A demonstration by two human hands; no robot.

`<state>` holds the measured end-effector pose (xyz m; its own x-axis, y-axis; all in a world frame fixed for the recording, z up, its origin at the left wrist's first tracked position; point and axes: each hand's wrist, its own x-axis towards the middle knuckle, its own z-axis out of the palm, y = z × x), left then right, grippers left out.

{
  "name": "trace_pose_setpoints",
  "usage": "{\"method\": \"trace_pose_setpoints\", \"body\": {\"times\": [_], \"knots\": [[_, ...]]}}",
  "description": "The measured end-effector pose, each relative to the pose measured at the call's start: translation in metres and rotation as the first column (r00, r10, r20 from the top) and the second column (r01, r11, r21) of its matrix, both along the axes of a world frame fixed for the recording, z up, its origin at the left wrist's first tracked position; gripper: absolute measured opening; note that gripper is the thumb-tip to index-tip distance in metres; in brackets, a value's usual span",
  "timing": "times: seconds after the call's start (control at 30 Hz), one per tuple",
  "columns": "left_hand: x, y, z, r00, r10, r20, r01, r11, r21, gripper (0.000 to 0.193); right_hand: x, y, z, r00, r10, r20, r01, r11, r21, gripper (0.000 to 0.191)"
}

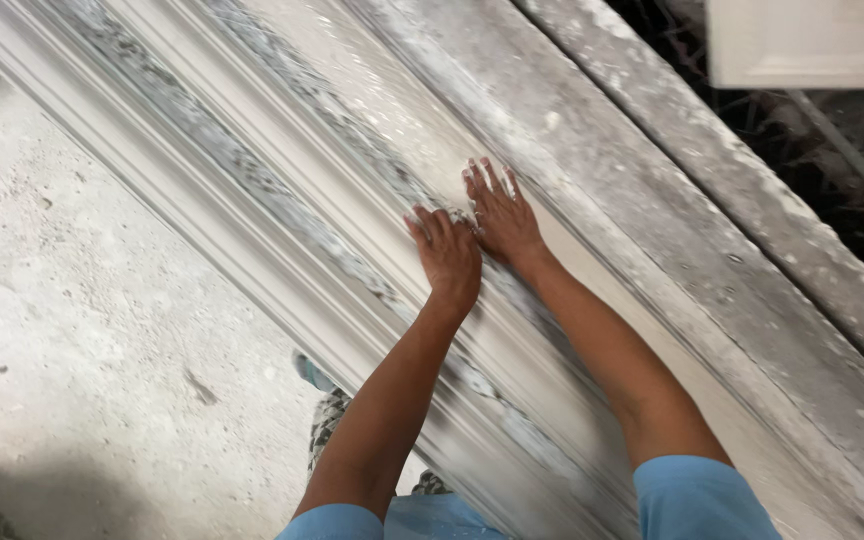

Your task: The person washes their hands at a tap, then lays a bundle of white fiberglass strands into long plaster cornice molds on a workbench. They then scoop plaster slurry from a bucket, spread it over the strands and mold by hand, smooth the surface, and finally hang finished decorative plaster panels on a wire rack.

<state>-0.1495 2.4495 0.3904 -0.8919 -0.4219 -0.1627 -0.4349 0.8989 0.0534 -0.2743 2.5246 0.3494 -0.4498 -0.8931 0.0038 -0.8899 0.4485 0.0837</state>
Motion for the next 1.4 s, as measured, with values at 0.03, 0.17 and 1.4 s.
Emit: {"method": "trace_pose_setpoints", "body": {"times": [0.03,0.17,1.4], "knots": [[-0.005,-0.024,0.000,1.000,-0.011,-0.027,0.010,1.000,-0.013,0.045,-0.003,-0.019,-0.001,1.000,0.004,-0.014,-0.004,1.000,0.023,0.075],[-0.020,-0.116,0.010,0.995,-0.054,0.080,0.047,0.996,0.077,0.045,-0.022,-0.109,0.005,0.999,-0.034,-0.012,0.035,0.996,0.082,0.078],[-0.107,-0.478,0.027,0.981,-0.151,0.120,0.143,0.987,0.076,0.045,-0.100,-0.437,0.010,0.998,-0.052,0.021,0.052,0.999,-0.003,0.079]]}}
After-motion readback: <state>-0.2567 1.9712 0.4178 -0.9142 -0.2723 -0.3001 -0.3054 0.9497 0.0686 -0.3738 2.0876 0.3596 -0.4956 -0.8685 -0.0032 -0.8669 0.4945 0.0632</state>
